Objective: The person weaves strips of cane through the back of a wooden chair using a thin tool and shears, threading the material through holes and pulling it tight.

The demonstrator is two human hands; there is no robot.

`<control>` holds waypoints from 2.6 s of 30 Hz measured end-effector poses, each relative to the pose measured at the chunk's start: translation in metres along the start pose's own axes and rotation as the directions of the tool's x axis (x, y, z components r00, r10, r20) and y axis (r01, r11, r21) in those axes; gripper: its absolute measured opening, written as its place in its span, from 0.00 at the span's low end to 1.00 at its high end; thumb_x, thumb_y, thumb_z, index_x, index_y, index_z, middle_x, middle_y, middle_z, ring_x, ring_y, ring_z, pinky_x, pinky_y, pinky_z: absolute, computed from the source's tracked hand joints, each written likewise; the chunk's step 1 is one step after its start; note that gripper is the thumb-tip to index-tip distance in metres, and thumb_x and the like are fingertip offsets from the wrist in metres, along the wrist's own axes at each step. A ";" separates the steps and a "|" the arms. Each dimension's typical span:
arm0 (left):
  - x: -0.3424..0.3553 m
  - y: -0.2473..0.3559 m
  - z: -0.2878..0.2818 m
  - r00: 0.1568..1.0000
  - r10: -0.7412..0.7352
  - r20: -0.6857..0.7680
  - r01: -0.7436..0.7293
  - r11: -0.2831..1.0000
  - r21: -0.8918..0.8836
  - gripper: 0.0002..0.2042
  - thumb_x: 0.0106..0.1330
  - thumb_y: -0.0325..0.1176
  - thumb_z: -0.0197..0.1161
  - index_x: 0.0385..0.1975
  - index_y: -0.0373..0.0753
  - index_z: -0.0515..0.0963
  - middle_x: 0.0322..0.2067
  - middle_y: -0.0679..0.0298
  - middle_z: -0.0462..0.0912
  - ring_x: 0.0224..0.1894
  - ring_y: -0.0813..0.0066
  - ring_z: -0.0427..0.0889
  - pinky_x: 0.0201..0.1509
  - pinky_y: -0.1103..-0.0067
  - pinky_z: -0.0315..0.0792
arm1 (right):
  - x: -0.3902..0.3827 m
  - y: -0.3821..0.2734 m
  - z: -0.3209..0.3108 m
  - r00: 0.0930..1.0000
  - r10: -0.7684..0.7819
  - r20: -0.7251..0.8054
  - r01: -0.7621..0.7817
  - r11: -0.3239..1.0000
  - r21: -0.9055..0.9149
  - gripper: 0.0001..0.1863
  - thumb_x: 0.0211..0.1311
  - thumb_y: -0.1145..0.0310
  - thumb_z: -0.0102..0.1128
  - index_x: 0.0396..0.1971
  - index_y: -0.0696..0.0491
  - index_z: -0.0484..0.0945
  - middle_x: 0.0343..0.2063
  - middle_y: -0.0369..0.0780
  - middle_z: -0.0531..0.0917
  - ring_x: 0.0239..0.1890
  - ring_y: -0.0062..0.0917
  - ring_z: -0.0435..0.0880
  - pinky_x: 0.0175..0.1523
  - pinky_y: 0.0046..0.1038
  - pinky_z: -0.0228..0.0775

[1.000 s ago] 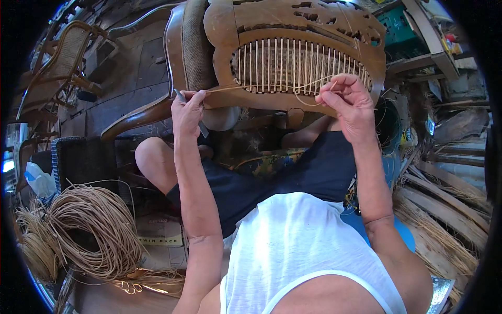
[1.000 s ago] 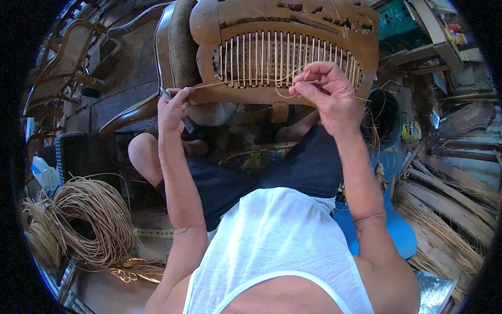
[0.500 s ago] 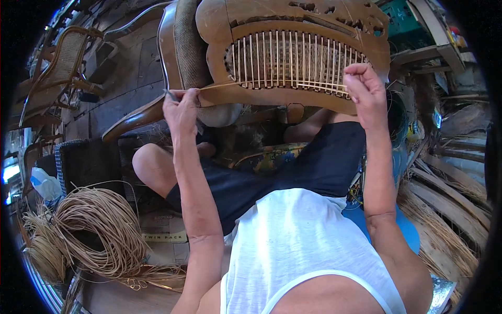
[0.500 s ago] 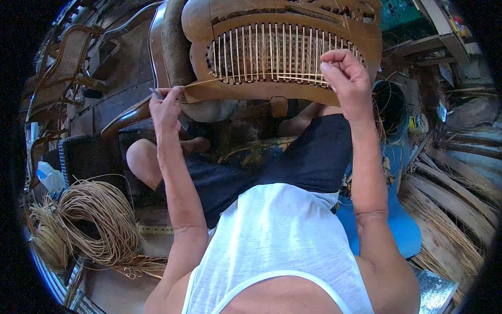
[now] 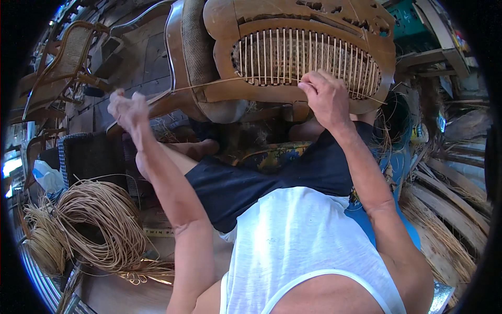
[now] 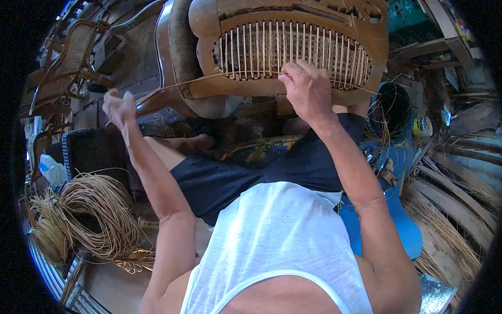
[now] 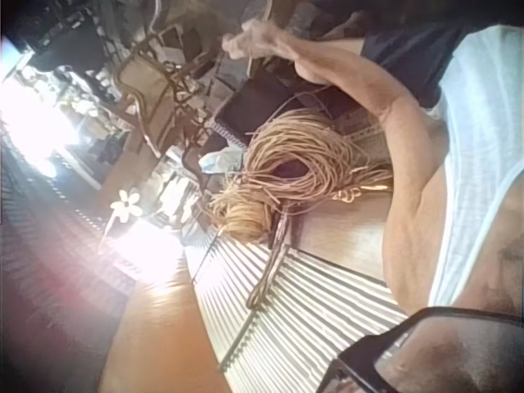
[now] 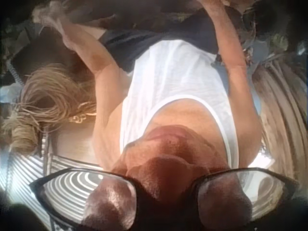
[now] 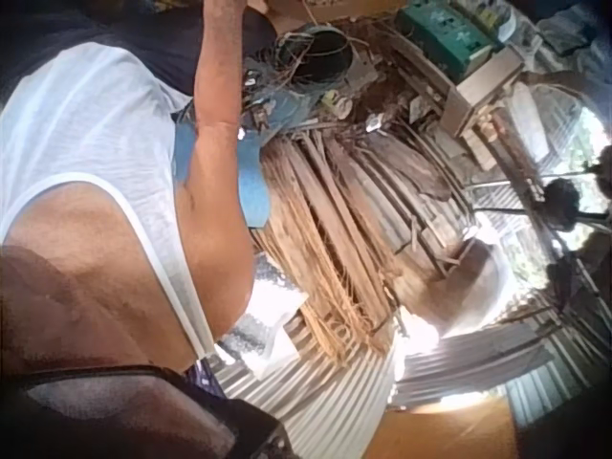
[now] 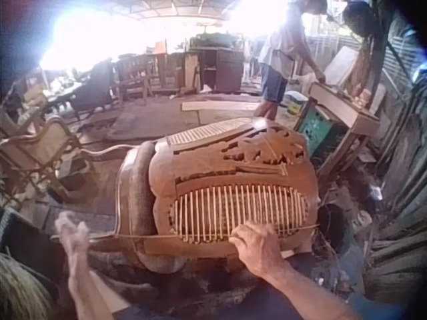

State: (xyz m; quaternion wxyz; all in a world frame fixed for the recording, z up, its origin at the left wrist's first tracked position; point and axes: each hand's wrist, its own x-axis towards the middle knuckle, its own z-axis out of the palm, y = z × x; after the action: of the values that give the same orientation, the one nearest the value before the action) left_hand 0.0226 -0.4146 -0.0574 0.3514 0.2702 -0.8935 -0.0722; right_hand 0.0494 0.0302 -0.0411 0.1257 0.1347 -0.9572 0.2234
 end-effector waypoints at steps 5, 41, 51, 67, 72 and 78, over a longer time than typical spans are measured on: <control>-0.055 0.117 -0.040 0.845 0.523 0.114 -0.347 0.696 -0.628 0.13 0.64 0.32 0.69 0.46 0.36 0.84 0.46 0.53 0.85 0.52 0.54 0.84 0.58 0.66 0.76 | 0.001 -0.003 -0.007 0.970 -0.167 -0.175 0.133 0.973 -0.189 0.06 0.58 0.68 0.73 0.35 0.49 0.85 0.34 0.37 0.80 0.44 0.33 0.78 0.47 0.36 0.70; -0.028 0.049 -0.056 0.567 0.370 0.736 -0.116 0.920 -0.373 0.15 0.71 0.38 0.66 0.47 0.32 0.81 0.42 0.46 0.86 0.46 0.48 0.86 0.52 0.64 0.76 | 0.006 0.022 -0.039 0.988 -0.042 0.150 -0.010 0.943 0.334 0.18 0.59 0.68 0.73 0.49 0.51 0.81 0.40 0.38 0.82 0.47 0.33 0.82 0.59 0.39 0.75; -0.089 0.126 -0.025 0.486 0.500 0.717 0.151 0.760 -0.632 0.18 0.65 0.44 0.73 0.41 0.32 0.84 0.31 0.50 0.87 0.36 0.57 0.88 0.44 0.66 0.79 | 0.001 -0.024 0.005 0.994 -0.106 0.035 0.096 0.972 0.217 0.22 0.61 0.67 0.72 0.55 0.53 0.79 0.49 0.41 0.81 0.56 0.37 0.81 0.63 0.40 0.75; -0.090 0.105 -0.012 0.615 0.511 0.601 0.087 0.713 -0.696 0.14 0.67 0.41 0.72 0.32 0.34 0.84 0.26 0.55 0.83 0.29 0.62 0.82 0.38 0.69 0.75 | 0.005 -0.031 0.036 0.976 -0.193 -0.102 0.195 0.981 0.010 0.15 0.57 0.70 0.75 0.42 0.53 0.80 0.41 0.38 0.75 0.46 0.35 0.75 0.55 0.39 0.71; -0.088 0.116 -0.006 0.685 0.371 0.627 0.196 0.735 -0.649 0.14 0.67 0.41 0.72 0.33 0.33 0.83 0.24 0.56 0.83 0.27 0.65 0.81 0.36 0.70 0.75 | 0.007 -0.032 0.034 0.973 -0.211 -0.096 0.212 0.977 -0.002 0.14 0.56 0.69 0.75 0.38 0.53 0.78 0.40 0.38 0.74 0.45 0.35 0.75 0.53 0.39 0.71; -0.088 0.113 -0.005 0.696 0.413 0.587 0.129 0.733 -0.668 0.13 0.67 0.40 0.71 0.33 0.34 0.85 0.26 0.53 0.84 0.27 0.61 0.82 0.37 0.69 0.76 | 0.008 -0.033 0.032 0.978 -0.202 -0.059 0.201 0.979 -0.022 0.14 0.56 0.68 0.75 0.38 0.51 0.78 0.40 0.37 0.74 0.45 0.34 0.75 0.53 0.39 0.71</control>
State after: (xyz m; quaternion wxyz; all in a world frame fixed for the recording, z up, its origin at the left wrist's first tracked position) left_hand 0.0307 -0.2724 -0.0692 0.0607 0.0025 -0.8897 -0.4526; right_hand 0.0468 -0.0143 -0.0533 0.1779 0.2229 -0.9361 0.2058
